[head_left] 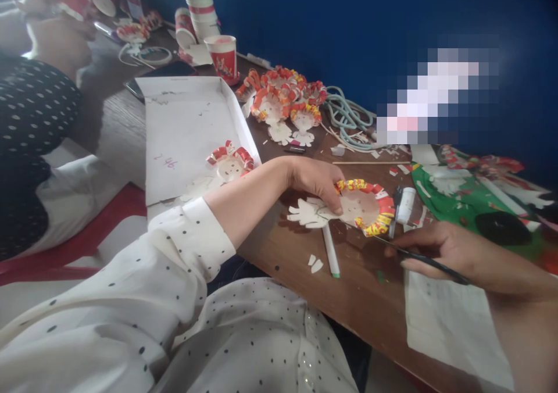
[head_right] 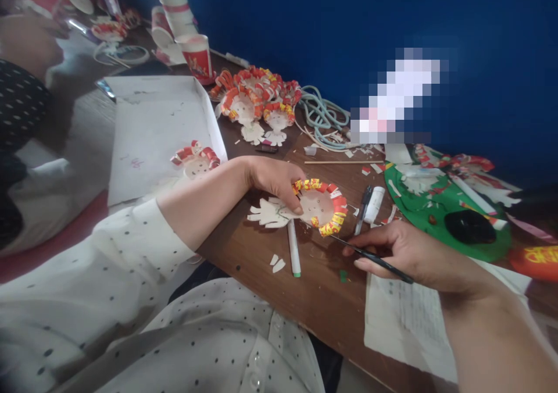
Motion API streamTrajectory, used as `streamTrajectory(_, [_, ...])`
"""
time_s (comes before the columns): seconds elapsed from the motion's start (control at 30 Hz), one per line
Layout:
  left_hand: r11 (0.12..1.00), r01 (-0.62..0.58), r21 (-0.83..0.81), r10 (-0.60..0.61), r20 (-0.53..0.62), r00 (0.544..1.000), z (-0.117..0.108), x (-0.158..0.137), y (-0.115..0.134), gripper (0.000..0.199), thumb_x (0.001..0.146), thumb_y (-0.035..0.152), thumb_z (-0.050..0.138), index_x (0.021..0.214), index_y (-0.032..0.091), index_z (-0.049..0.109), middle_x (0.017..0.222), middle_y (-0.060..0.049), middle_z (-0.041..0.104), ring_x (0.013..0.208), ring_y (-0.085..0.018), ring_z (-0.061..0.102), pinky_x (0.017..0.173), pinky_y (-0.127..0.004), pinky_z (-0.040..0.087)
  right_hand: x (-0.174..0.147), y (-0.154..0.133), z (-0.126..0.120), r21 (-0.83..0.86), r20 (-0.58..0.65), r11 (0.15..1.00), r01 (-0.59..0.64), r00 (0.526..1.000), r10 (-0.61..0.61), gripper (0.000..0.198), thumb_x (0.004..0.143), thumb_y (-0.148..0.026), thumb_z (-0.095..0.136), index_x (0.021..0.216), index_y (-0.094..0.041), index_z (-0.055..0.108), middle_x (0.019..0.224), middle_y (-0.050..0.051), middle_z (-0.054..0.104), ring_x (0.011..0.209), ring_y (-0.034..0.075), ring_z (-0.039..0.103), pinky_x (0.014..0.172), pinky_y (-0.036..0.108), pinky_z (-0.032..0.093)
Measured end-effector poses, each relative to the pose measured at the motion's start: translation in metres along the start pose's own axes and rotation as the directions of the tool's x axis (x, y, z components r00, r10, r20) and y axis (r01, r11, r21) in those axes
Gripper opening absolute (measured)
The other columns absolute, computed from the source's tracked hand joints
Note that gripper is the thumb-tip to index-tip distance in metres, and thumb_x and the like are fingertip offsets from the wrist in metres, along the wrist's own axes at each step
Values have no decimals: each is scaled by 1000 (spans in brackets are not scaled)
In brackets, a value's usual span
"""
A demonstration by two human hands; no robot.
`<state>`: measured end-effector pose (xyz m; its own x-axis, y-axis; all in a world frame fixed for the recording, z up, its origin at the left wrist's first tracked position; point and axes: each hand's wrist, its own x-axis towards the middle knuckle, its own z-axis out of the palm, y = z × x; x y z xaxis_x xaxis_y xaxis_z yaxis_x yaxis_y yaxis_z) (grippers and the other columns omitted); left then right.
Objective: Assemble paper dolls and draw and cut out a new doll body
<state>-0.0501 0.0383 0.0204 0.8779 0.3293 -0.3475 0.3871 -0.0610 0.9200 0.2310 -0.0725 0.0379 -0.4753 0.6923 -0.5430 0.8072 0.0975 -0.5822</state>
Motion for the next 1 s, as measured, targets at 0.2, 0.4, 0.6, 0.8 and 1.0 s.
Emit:
streamTrajectory(0.2, [999, 31, 20, -29, -52, 998, 0, -1, 1, 24, 55, 32, 80, 69, 16, 68, 66, 0, 67, 60, -14, 59, 59, -27, 48, -2, 8, 6, -14, -36, 999, -44, 998, 43, 32, 77, -47, 67, 96, -24, 77, 89, 4, 76, 76, 21, 68, 74, 27, 51])
streamTrajectory(0.4, [999, 35, 17, -34, -85, 996, 2, 1, 0, 20, 54, 28, 80, 65, 16, 67, 64, 0, 67, 59, -14, 59, 54, -24, 44, -4, 13, 10, 26, -80, 995, -93, 992, 95, 33, 77, -50, 66, 95, -25, 78, 90, 4, 76, 79, 21, 68, 73, 26, 51])
streamTrajectory(0.6, [999, -6, -42, 2, -82, 997, 4, 3, -3, 16, 54, 25, 78, 62, 17, 68, 63, -2, 68, 57, -16, 60, 52, -25, 45, -4, 6, 9, 40, -64, 991, -129, 989, 131, 33, 76, -52, 66, 88, -24, 78, 84, 4, 76, 76, 21, 68, 70, 26, 52])
streamTrajectory(0.8, [990, 17, -143, -40, -160, 986, 5, 6, -4, 15, 53, 21, 78, 63, 15, 68, 63, -4, 68, 56, -17, 61, 53, -27, 47, -6, 5, 7, 171, 79, 972, -162, 985, 151, 38, 71, -47, 72, 103, -25, 76, 97, 6, 75, 84, 23, 67, 70, 26, 52])
streamTrajectory(1.0, [952, 8, -305, -118, -342, 932, 6, 18, -10, 16, 55, 20, 78, 63, 12, 68, 64, -8, 68, 54, -18, 61, 56, -30, 49, -9, 0, 15, 208, 10, 963, -174, 984, 176, 38, 71, -49, 72, 100, -26, 75, 82, 5, 73, 67, 19, 63, 55, 25, 48])
